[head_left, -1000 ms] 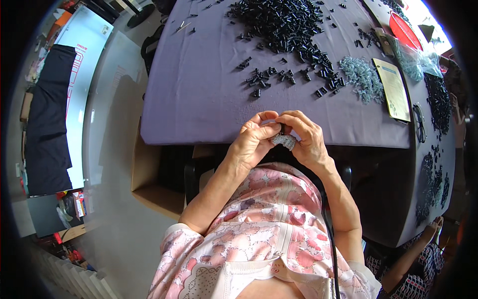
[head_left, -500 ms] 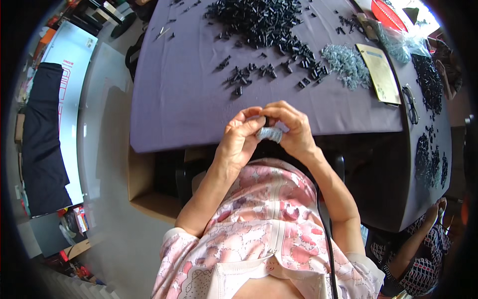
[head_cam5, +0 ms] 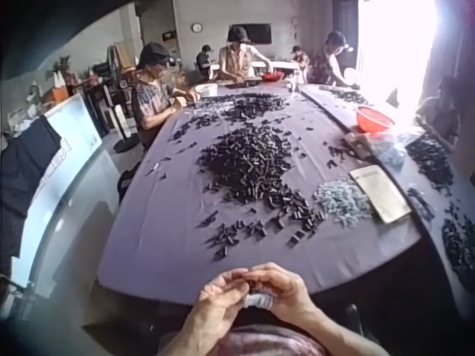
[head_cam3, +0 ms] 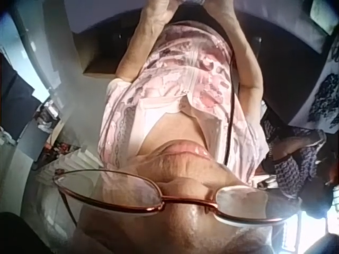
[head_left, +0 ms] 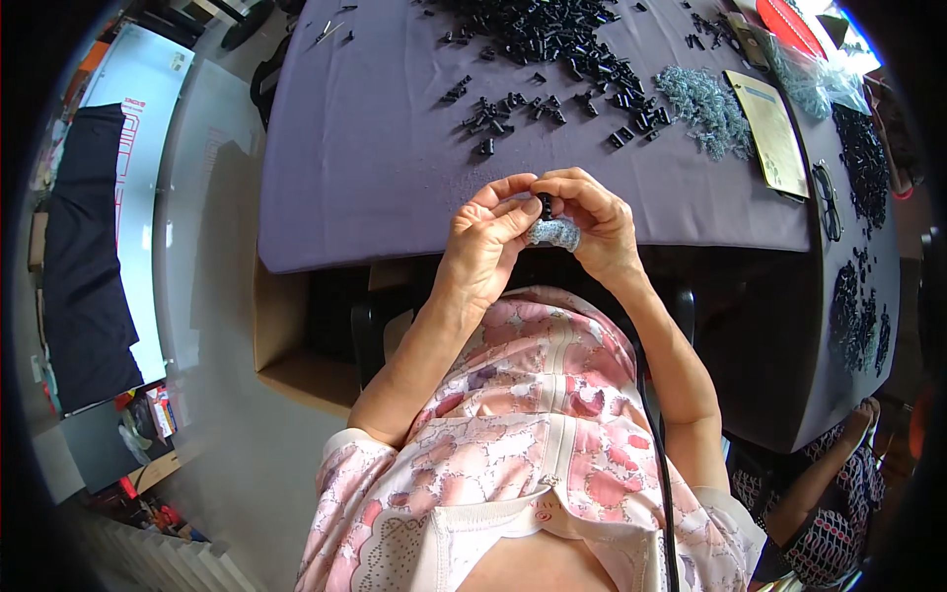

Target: The user is manually assembling small black plastic components by inserting small white filters or parts into them.

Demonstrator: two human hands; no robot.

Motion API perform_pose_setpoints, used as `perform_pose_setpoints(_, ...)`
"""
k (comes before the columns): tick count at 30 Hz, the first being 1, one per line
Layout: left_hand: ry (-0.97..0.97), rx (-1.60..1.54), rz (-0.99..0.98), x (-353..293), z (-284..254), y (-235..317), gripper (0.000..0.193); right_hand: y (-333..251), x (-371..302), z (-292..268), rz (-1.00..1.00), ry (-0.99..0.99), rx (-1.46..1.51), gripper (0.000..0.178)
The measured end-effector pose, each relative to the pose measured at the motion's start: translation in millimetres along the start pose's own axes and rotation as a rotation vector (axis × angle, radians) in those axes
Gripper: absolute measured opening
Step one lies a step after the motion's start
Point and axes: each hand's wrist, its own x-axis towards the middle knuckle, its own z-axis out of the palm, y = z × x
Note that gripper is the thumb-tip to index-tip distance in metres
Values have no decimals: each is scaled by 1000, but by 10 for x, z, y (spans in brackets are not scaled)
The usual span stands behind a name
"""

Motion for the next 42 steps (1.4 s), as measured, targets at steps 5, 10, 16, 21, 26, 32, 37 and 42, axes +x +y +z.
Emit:
perform_pose_setpoints(5, -35, 47, 58, 56, -34, -53, 26, -55, 2, -2, -11, 37, -7, 39)
perform_pose_setpoints(10, 98, 144, 57, 32, -62, -21, 27, -218, 34, -133, 81, -32, -187, 42)
perform_pose_setpoints(16, 152, 554, 264, 88, -130, 174, 15, -234, 25, -1074, 56, 196, -808, 20)
perform_pose_setpoints(21, 250, 1223, 591, 256, -319, 304, 11, -41, -57, -1717, 228, 425, -959, 24)
perform_pose_setpoints(26, 316, 1716, 808, 264, -343, 493, 13, 113, 169, -1741, 175, 413, -1144, 20)
perform_pose_setpoints(32, 324, 1836, 912, 396, -552, 526, 13, 157, 232, -1881, 183, 287, -1350, 14)
perform_pose_setpoints(37, 379, 1825, 860, 391, -593, 553, 18, 217, 254, -1886, 84, 154, -1339, 15)
perform_pose_setpoints(42, 401, 1825, 905, 407, -608, 555, 23, 155, 208, -1816, 65, 140, -1400, 15)
